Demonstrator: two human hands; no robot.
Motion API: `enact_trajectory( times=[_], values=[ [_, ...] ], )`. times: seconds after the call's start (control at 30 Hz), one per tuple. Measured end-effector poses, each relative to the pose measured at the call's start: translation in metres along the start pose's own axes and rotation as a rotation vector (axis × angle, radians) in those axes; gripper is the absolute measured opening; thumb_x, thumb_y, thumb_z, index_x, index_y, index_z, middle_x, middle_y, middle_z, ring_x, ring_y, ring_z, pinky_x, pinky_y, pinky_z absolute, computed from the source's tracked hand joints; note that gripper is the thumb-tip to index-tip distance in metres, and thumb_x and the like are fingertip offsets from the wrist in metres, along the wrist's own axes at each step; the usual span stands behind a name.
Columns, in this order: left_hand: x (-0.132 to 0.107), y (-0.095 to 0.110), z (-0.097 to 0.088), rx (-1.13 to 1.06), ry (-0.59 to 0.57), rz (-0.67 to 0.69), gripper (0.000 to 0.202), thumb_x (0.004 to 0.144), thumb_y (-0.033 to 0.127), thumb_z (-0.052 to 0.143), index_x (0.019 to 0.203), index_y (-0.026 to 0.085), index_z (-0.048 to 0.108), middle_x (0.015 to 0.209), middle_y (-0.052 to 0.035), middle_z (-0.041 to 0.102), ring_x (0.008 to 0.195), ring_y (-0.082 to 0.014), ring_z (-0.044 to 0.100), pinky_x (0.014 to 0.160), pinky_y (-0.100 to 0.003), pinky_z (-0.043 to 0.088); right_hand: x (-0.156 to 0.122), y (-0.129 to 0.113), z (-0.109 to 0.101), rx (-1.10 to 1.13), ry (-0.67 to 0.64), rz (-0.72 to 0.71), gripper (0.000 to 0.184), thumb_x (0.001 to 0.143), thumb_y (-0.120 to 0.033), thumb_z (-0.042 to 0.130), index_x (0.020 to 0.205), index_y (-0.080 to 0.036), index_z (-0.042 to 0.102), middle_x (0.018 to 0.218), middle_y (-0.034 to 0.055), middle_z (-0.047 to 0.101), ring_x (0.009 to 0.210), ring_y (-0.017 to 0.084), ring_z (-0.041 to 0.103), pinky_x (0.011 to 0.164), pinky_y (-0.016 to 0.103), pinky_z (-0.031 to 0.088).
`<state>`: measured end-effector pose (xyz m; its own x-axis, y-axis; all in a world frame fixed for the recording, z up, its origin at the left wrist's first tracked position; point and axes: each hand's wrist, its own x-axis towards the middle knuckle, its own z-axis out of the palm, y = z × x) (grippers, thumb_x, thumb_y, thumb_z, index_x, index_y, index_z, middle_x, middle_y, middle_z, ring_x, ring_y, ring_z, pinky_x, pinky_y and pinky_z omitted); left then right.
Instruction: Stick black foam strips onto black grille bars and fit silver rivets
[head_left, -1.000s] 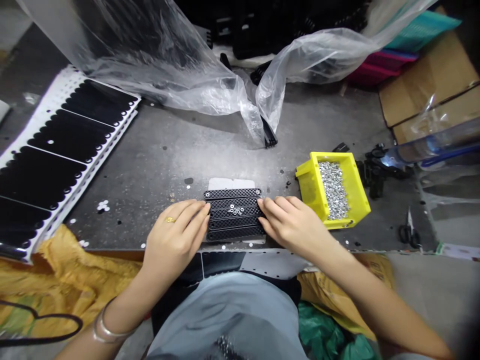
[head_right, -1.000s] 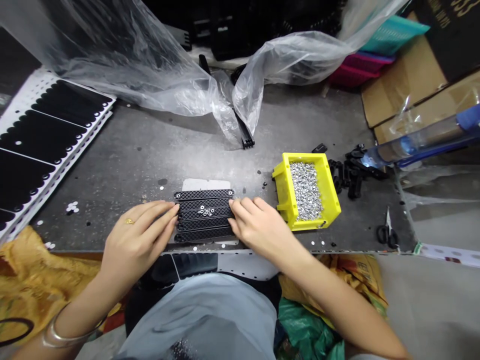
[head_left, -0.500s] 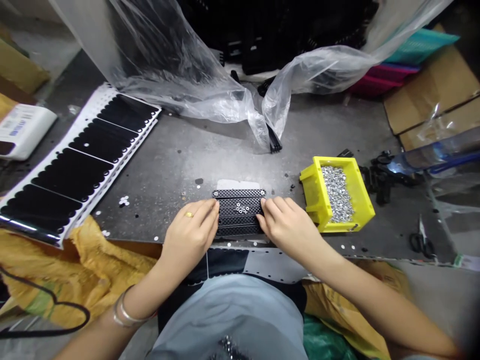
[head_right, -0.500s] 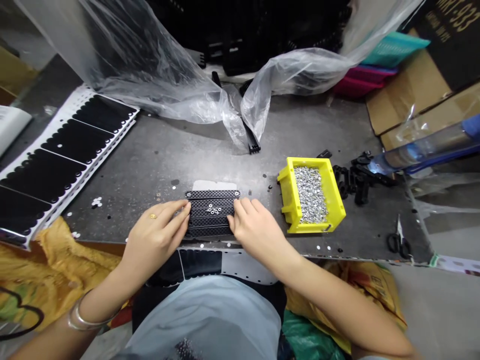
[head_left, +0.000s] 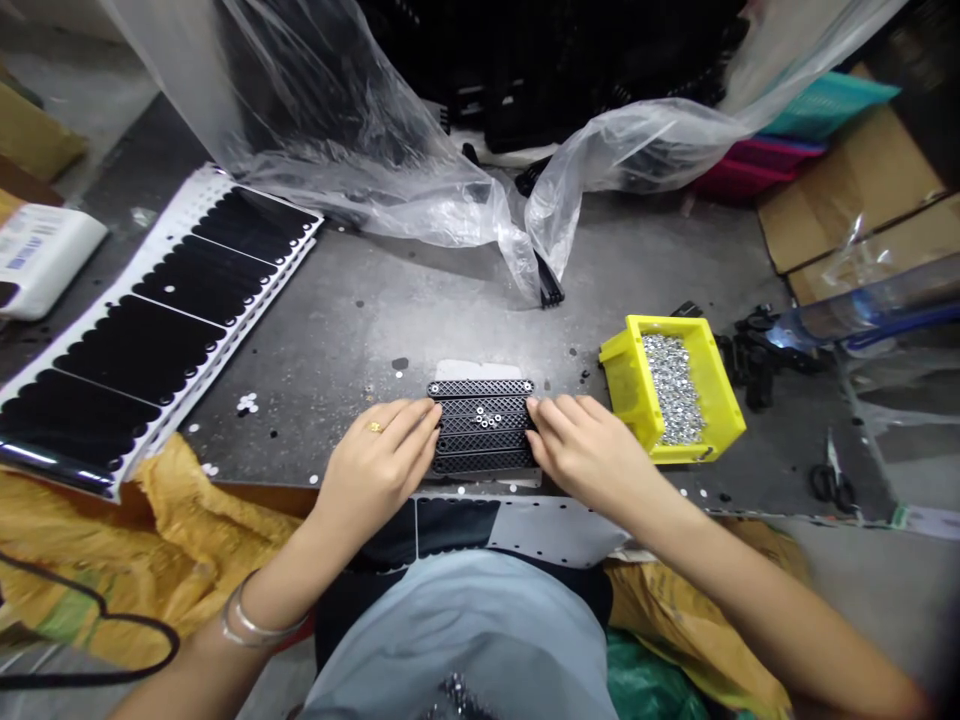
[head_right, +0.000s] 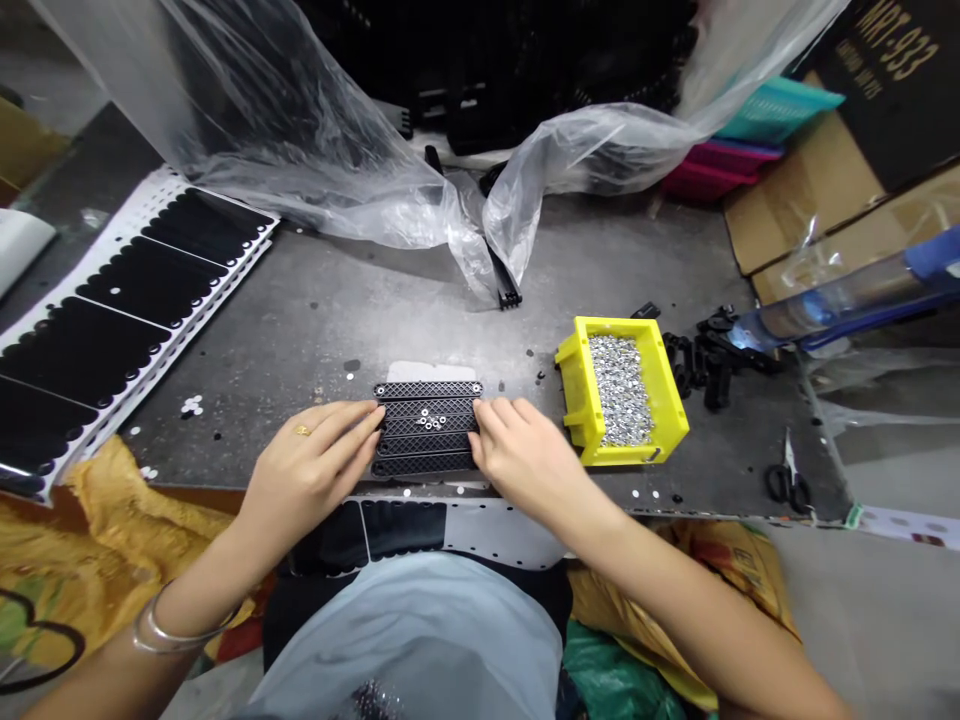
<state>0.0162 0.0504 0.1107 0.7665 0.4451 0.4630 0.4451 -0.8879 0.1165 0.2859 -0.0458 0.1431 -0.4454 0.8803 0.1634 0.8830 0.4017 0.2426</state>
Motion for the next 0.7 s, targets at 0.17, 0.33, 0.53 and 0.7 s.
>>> enact_trajectory(
  times=[0.17,0.33,0.53,0.7],
  values=[
    [-0.001,-0.014,-0.003,-0.008,-0.022,0.082,0.031,0.097,0.012,0.064,0.127,0.017,0.069,0.121,-0.0091,0.077,0.108,-0.0257,0.07,0.093,-0.042,0.052,0.001,0.032,0.002,0.136,0.012,-0.121,0.027,0.104,-0.023,0.053,0.117,-0.008,0.072,0.096,0.0091,0.072,0.087,0.022,0.059,0.076,0.036,0.041],
    [0.005,0.02,-0.007,0.041,-0.07,-0.116,0.03,0.098,0.018,0.06,0.125,0.009,0.069,0.12,-0.0157,0.076,0.11,-0.0301,0.069,0.095,-0.045,0.05,0.014,-0.006,-0.004,0.046,-0.027,0.101,0.026,0.102,-0.02,0.053,0.101,-0.004,0.074,0.082,0.0109,0.066,0.078,0.024,0.055,0.07,0.038,0.036],
    [0.006,0.03,-0.012,0.116,-0.104,-0.186,0.03,0.099,0.02,0.06,0.127,0.013,0.069,0.124,-0.0132,0.075,0.111,-0.0314,0.067,0.095,-0.047,0.047,0.01,-0.019,-0.005,0.009,0.003,0.151,0.027,0.104,-0.02,0.052,0.109,-0.004,0.073,0.087,0.0123,0.069,0.081,0.025,0.055,0.07,0.04,0.038],
    [0.0,-0.007,-0.01,0.1,-0.077,0.031,0.032,0.097,0.018,0.067,0.129,0.02,0.068,0.124,-0.0063,0.077,0.113,-0.0284,0.067,0.097,-0.043,0.046,-0.007,0.028,0.003,0.077,0.007,-0.088,0.031,0.105,-0.026,0.056,0.126,-0.008,0.069,0.106,0.0114,0.074,0.094,0.023,0.06,0.08,0.038,0.043]
  ],
)
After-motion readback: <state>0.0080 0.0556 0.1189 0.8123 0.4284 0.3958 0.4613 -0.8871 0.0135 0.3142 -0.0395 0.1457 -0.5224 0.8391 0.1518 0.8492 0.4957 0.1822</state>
